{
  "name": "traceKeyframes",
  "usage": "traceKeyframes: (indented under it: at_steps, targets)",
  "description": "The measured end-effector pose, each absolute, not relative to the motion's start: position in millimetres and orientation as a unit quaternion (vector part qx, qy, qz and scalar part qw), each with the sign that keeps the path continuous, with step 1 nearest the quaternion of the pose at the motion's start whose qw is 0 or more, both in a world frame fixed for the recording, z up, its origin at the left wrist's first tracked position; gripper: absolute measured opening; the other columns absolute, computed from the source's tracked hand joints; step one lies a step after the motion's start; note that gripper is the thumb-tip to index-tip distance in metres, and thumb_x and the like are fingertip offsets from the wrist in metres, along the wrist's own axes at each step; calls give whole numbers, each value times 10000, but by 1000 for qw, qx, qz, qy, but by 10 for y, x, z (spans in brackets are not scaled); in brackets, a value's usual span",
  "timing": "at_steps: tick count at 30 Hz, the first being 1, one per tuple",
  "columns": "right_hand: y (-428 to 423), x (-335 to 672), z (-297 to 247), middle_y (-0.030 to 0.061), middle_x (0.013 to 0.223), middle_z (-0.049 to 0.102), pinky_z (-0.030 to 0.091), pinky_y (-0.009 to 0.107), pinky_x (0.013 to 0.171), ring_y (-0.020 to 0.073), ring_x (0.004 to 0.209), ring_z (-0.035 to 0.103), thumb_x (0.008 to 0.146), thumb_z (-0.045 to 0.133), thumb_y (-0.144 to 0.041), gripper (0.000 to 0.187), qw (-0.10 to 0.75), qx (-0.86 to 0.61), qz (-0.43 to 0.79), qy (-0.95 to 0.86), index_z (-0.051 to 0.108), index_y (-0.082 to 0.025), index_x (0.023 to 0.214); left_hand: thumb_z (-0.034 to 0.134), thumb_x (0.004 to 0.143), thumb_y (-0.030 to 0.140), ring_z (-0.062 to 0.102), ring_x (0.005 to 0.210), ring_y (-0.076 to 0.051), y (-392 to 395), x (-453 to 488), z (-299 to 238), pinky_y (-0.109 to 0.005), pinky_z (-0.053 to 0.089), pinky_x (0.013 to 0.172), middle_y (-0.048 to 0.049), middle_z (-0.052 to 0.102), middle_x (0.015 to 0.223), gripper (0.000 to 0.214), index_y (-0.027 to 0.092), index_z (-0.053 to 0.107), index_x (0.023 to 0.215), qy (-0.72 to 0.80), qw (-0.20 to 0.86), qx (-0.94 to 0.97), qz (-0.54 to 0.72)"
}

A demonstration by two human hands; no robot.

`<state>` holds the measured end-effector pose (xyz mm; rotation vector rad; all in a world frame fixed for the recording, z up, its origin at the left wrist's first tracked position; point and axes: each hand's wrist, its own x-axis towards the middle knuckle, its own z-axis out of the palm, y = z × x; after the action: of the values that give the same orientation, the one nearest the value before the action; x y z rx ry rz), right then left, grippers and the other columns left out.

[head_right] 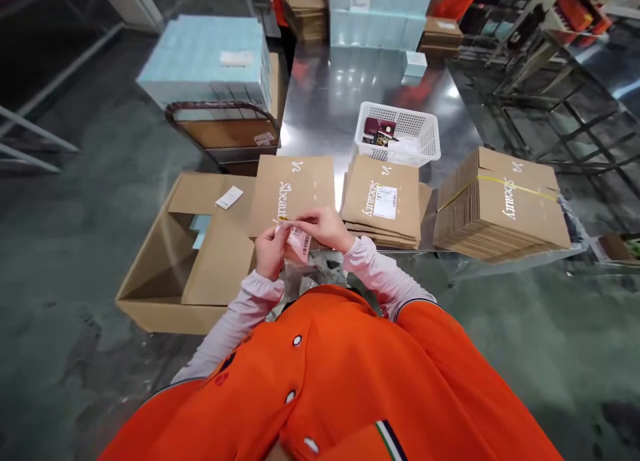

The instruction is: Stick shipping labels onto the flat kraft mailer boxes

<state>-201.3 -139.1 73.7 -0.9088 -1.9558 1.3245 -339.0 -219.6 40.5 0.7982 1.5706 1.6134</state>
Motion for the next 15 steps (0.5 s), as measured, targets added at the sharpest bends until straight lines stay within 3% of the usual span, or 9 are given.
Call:
traceKeyframes:
  at_steps: [3,6,10,12,15]
  targets:
    - [-1150,-2142,648,51,849,706,506,286,748,178,811,657,763,721,-400,250,300,-341,460,-763,748,-155,811,776,648,500,531,564,-107,-2130,-3406,291,-219,423,546,1,625,615,388,132,663,694,607,378,284,639]
    - [-663,-2366,514,74,1029,656,464,303,920,191,997,618,709,769,-324,187,300,-388,381,-784,747,-152,782,866,533,400,636,686,-166,-2103,-3494,112,-274,510,654,-66,718,805,477,117,702,879,573,515,244,589]
    - [0,-2664,323,95,1219,569,397,346,1027,222,1144,534,759,720,-328,238,202,-500,291,-790,740,-152,917,897,481,370,693,775,-244,-2359,-3500,-272,-359,558,713,-150,738,945,557,103,705,930,558,610,159,540]
    - [163,-2769,240,139,1304,525,363,430,1054,287,1213,478,762,718,-379,434,167,-528,260,-791,679,-144,1125,903,478,384,703,806,-268,-2623,-3450,-446,-394,567,756,-155,742,959,537,122,713,907,579,610,132,524]
    - [100,-2859,124,227,1497,332,199,596,1113,394,1371,289,773,685,-510,817,130,-488,178,-845,410,-107,1428,891,501,427,711,830,-293,-3009,-3428,-509,-429,571,796,-137,751,928,484,157,728,869,602,610,115,503]
